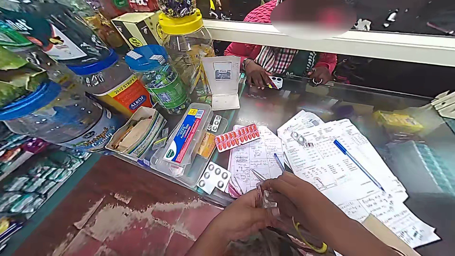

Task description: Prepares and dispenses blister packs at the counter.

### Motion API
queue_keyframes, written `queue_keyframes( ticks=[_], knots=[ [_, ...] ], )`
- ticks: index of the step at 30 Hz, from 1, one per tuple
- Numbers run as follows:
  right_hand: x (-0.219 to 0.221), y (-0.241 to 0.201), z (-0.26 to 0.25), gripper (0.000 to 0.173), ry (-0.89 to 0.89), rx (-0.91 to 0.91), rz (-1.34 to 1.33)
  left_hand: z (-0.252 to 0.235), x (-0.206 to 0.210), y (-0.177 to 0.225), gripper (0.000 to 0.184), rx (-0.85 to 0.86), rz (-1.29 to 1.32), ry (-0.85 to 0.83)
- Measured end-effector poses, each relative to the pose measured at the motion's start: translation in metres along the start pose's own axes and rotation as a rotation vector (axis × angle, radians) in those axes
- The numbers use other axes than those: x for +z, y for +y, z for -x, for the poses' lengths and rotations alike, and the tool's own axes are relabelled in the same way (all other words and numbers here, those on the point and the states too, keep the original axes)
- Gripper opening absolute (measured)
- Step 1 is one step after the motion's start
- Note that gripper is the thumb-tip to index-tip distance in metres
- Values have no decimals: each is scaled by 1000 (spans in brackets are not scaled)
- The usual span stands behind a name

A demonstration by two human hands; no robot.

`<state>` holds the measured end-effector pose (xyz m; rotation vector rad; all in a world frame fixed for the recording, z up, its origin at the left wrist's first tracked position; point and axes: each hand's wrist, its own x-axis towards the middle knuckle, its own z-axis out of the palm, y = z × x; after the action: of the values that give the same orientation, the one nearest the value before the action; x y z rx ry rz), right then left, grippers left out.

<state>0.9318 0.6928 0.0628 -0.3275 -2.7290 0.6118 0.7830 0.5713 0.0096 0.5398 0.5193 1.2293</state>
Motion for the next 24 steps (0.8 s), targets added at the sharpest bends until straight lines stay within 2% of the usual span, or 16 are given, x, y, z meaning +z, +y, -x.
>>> queue_keyframes(
  ticks=[3,5,7,9,12,15,17,19,24],
  knots=[
    [7,2,-1,16,37,-116,82,3,-3,-3,30,-2,-47,-6],
    [12,2,-4,13,75,-178,150,2,0,-4,30,4,-113,49],
    [12,1,-5,17,121,-152,159,1,5,-5,29,12,-119,115],
    [0,4,1,28,115,-41,-50,3,3,-5,32,32,-82,119],
    [-11,20,19,48,81,64,-512,4,-6,-9,57,105,-115,45],
    [0,18,30,34,191,212,-711,3,-7,-9,67,138,-234,17],
    [7,19,29,34,251,259,-660,2,-2,-6,75,138,-333,57],
    [18,23,26,42,283,249,-553,1,2,-3,82,146,-409,82],
    [28,19,22,51,186,212,-585,0,0,0,93,182,-643,51]
  ],
)
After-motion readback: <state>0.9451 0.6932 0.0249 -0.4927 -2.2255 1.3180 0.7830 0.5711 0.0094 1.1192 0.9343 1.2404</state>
